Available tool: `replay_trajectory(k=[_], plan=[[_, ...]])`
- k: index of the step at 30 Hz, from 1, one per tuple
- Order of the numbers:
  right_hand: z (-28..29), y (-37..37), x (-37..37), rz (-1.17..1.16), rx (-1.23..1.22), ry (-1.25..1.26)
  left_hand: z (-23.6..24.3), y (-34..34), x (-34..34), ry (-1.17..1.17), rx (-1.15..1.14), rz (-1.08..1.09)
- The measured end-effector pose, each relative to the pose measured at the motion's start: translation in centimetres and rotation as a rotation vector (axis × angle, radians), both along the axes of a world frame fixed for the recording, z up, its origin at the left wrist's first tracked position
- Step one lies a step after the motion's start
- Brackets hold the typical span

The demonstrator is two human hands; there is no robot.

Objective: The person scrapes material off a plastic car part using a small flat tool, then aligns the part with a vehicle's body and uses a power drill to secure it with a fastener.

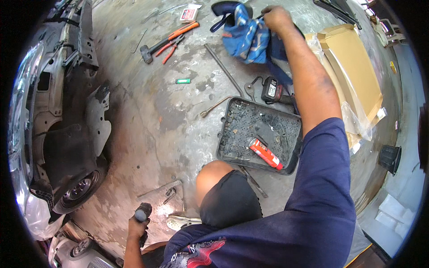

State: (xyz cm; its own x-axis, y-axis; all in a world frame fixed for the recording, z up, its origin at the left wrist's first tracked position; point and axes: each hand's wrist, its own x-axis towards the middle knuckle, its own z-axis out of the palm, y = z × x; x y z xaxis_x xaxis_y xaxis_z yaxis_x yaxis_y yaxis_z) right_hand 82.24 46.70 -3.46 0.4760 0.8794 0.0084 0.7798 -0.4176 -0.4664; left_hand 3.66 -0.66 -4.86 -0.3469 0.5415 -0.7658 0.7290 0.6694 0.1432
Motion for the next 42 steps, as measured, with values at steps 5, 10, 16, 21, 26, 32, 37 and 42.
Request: replay_trajectory(k=[5,10,16,21,26,32,37,42], plan=[[2.2,2.0,4.1,-0.061,0.218,-0.158,-1.6,-0.1,0.2,-0.056,-0.018,0.025],[2.2,0.8,-9.5,0.022,0.232,-0.068,-0.1,-1.4,0.0,0.020,-0.084,-0.017],[-4.4,-3.0,-20.8,0.277,0.127,-0.021,0.4,3.0,2.4,0.017,-0.081,-0.154],[-11.1,-6.8,-24.8,0.248,0.143,-0.051,0.7,5.7,3.5,0.017,0.015,-0.128],[-11.3,-8.7,-25.4,0.314,-0.001,-0.008,0.6,6.6,4.0,-0.008,0.049,-0.144],[-10.6,-12.0,-24.1,0.236,-0.126,-0.106,-0.9,4.7,2.7,-0.029,0.021,-0.118],[-8.0,-15.0,-14.3,0.454,-0.333,-0.084,-0.7,2.3,1.9,-0.034,-0.010,-0.115],[-2.0,-20.3,-9.8,0.572,-0.500,-0.300,-1.3,-0.4,0.4,-0.070,-0.018,-0.050]])
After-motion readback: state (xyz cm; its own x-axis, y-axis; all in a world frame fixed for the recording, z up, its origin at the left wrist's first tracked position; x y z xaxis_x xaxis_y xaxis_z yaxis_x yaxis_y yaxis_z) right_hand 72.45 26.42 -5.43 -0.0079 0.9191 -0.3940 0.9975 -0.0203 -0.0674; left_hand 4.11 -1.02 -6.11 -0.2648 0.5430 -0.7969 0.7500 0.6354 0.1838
